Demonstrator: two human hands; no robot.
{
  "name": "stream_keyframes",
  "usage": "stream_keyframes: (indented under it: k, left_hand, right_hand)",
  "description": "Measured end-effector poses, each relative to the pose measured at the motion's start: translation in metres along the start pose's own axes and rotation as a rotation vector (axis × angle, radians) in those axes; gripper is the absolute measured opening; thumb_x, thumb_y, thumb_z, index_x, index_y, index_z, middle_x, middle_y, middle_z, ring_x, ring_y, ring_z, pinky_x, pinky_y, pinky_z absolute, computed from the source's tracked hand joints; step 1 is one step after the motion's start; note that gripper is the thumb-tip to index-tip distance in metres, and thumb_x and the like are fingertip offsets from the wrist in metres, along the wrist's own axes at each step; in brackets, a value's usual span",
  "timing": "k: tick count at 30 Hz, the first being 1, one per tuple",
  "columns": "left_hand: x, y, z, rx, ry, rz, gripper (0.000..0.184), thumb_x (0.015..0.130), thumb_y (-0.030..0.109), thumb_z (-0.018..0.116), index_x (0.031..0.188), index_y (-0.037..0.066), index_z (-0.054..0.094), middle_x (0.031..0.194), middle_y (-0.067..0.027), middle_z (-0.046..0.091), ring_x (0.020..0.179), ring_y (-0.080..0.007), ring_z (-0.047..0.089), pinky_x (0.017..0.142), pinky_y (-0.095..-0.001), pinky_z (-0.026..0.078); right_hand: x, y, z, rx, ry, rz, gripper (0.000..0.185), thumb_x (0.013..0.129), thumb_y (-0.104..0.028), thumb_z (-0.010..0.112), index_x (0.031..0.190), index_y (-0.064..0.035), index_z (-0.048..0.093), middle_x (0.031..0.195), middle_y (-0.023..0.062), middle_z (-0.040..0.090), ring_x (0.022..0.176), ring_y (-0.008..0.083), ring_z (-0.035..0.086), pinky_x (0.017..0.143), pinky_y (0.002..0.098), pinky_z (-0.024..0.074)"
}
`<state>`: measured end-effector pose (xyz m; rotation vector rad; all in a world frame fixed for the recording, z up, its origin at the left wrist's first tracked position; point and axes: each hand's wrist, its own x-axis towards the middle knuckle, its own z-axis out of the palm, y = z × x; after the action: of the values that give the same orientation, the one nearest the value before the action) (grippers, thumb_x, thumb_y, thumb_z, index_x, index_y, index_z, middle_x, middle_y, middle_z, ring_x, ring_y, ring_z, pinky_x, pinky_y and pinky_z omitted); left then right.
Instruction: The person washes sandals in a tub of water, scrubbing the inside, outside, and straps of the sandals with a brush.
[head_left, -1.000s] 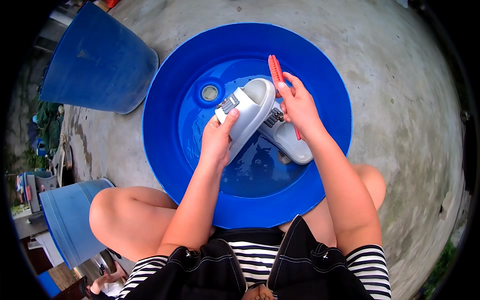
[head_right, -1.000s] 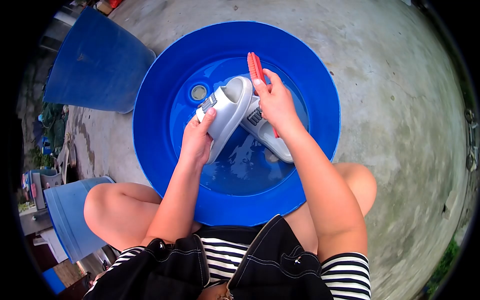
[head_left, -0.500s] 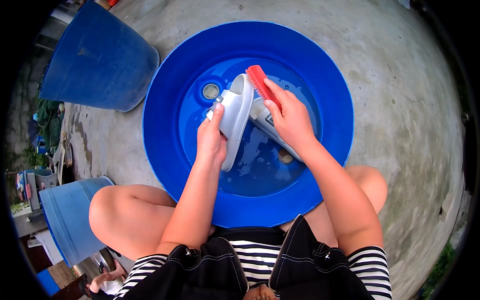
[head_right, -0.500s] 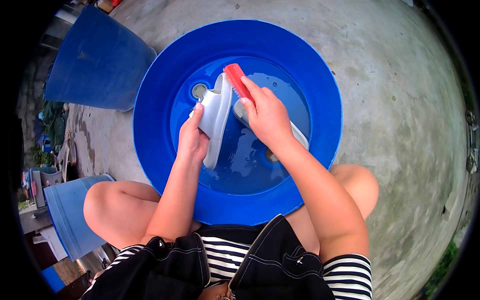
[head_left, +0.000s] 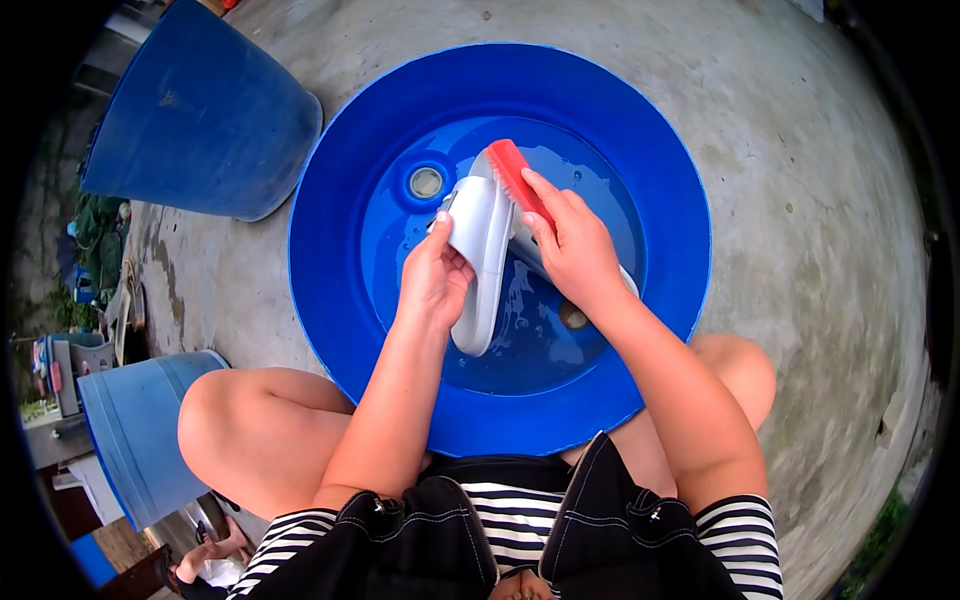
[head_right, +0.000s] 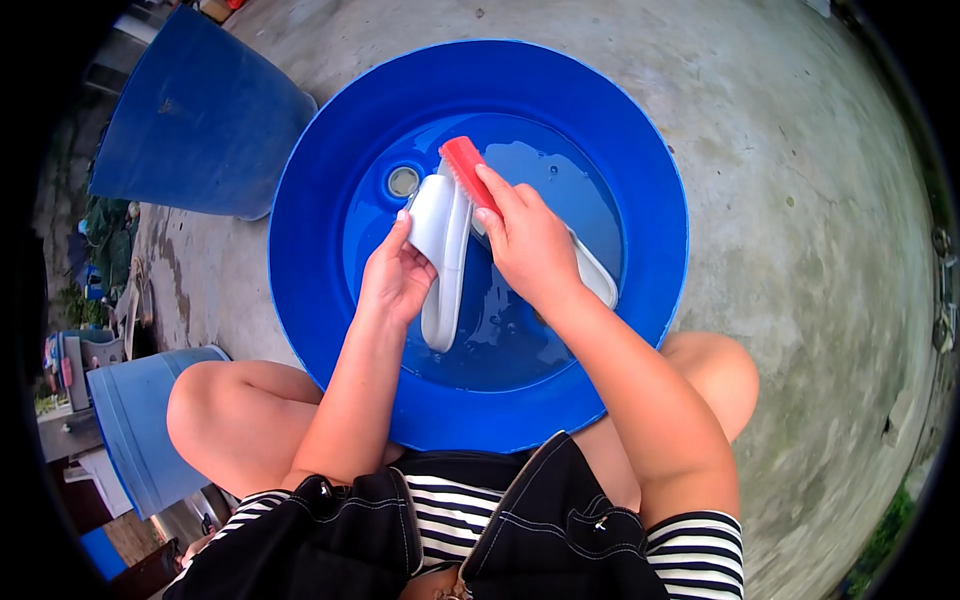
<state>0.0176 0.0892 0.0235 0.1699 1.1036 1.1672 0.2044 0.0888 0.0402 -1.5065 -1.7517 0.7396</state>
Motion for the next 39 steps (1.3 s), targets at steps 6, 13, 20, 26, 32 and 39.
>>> stream_keyframes:
  k: [6, 13, 20, 26, 32, 39]
  left_hand:
    - [0.005, 0.002, -0.007, -0.044, -0.006, 0.028, 0.044, 0.108, 0.036, 0.054, 0.133, 0.000, 0.056, 0.129, -0.0142, 0.063, 0.125, -0.0279, 0.059, 0.109, -0.0459, 0.046]
    - [0.003, -0.003, -0.012, 0.037, -0.055, 0.000, 0.037, 0.106, 0.026, 0.055, 0.133, 0.000, 0.057, 0.132, -0.0148, 0.062, 0.124, -0.0274, 0.060, 0.108, -0.0465, 0.047]
    - [0.007, 0.003, -0.020, -0.032, -0.002, 0.046, 0.032, 0.107, 0.023, 0.053, 0.131, 0.002, 0.059, 0.128, -0.0126, 0.064, 0.119, -0.0251, 0.061, 0.107, -0.0452, 0.047]
    - [-0.001, -0.005, -0.011, 0.027, -0.065, -0.008, 0.025, 0.105, 0.020, 0.061, 0.126, 0.007, 0.062, 0.104, 0.0005, 0.065, 0.089, -0.0088, 0.056, 0.077, -0.0259, 0.044]
    - [-0.001, -0.001, -0.008, -0.013, -0.068, 0.087, 0.025, 0.105, 0.023, 0.062, 0.126, 0.009, 0.062, 0.108, -0.0003, 0.067, 0.093, -0.0101, 0.059, 0.080, -0.0268, 0.045]
    - [-0.002, -0.012, -0.006, 0.084, -0.136, 0.108, 0.029, 0.103, 0.020, 0.065, 0.128, 0.005, 0.064, 0.113, -0.0015, 0.069, 0.094, -0.0106, 0.060, 0.084, -0.0282, 0.047]
  right_hand:
    - [-0.031, -0.012, 0.022, -0.060, -0.150, -0.181, 0.049, 0.099, -0.019, 0.065, 0.147, -0.0214, 0.057, 0.091, 0.0114, 0.058, 0.077, 0.0301, 0.064, 0.066, 0.0416, 0.0545]
    - [-0.016, -0.004, 0.022, -0.182, -0.076, -0.159, 0.049, 0.097, -0.015, 0.067, 0.145, -0.0207, 0.059, 0.089, 0.0106, 0.057, 0.074, 0.0293, 0.063, 0.065, 0.0416, 0.0537]
    - [-0.042, -0.021, 0.034, -0.119, -0.162, -0.260, 0.046, 0.099, -0.020, 0.066, 0.144, -0.0196, 0.059, 0.090, 0.0130, 0.055, 0.067, 0.0316, 0.063, 0.060, 0.0431, 0.0560]
    - [0.001, 0.003, 0.015, -0.242, 0.043, -0.069, 0.043, 0.101, -0.020, 0.062, 0.144, -0.0175, 0.058, 0.090, 0.0136, 0.058, 0.076, 0.0344, 0.066, 0.068, 0.0445, 0.0567]
    - [-0.030, -0.021, 0.026, -0.156, -0.152, -0.170, 0.049, 0.098, -0.015, 0.068, 0.146, -0.0186, 0.058, 0.092, 0.0116, 0.055, 0.078, 0.0296, 0.064, 0.068, 0.0425, 0.0543]
    - [-0.004, -0.005, 0.014, -0.139, 0.022, -0.084, 0.042, 0.101, -0.019, 0.062, 0.143, -0.0140, 0.059, 0.095, 0.0149, 0.060, 0.077, 0.0343, 0.066, 0.070, 0.0464, 0.0561]
